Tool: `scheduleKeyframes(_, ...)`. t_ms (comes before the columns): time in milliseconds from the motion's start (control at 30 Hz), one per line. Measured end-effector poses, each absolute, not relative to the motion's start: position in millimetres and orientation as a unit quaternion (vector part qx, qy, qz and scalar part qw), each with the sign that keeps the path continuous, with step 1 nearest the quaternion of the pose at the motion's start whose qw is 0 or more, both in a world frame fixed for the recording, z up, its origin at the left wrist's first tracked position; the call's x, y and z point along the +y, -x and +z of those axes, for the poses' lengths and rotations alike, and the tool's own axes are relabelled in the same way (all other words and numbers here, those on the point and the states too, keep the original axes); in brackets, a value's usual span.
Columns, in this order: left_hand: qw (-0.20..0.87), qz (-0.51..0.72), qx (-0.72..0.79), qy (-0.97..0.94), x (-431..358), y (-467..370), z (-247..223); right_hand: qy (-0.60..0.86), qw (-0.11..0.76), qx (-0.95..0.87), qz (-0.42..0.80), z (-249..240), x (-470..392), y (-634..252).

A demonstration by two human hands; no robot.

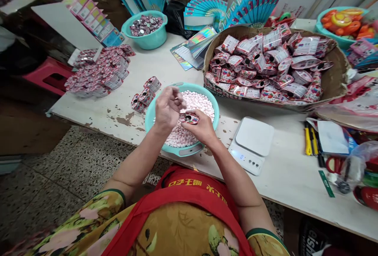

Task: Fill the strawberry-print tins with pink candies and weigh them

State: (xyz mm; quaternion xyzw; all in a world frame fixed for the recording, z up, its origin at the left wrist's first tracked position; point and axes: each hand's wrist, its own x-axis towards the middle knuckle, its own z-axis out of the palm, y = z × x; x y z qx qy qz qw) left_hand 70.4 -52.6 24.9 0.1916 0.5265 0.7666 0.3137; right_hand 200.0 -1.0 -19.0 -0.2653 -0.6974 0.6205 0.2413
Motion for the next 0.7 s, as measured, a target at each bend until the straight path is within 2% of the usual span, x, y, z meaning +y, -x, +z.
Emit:
scheduleKeyframes(100,0.254,0.661,0.639,-0.301,-68.1,-39.3,6.1,0.300,0.278,-0.665,0.624,-11.1,6.4,-240.1)
scheduleKeyframes(200,0.218,0.381,0.767,-0.468,-83.4,-12.9,-25.6,0.394,0.354,-0.634,0.563,-16.3,25.5,-296.0)
scheduleKeyframes(267,0.198,0.213,0.781,-0.552,-90.0,-9.1,-43.4,0.467,0.393,-0.606,0.511,-32.4,41.6,-332.1)
scheduleKeyframes(367,0.174,0.070,0.795,-0.577,-94.3,-24.0,-51.8,0.545,0.396,-0.589,0.446,-62.9,61.7,-372.0)
scheduleKeyframes(467,0.165,0.013,0.816,-0.553,-94.4,-47.2,-42.5,0.564,0.388,-0.631,0.364,-73.4,77.1,-387.7)
scheduleKeyframes(600,0.192,0.010,0.804,-0.563,-91.2,-66.8,-31.2,0.488,0.429,-0.737,0.188,-38.9,127.5,-374.5)
scheduleKeyframes(667,0.200,0.020,0.801,-0.564,-87.8,-68.8,-32.6,0.454,0.395,-0.788,0.130,-15.4,173.4,-359.7)
scheduleKeyframes(700,0.202,0.028,0.800,-0.564,-85.9,-68.2,-34.9,0.451,0.352,-0.813,0.112,-5.6,198.4,-350.5)
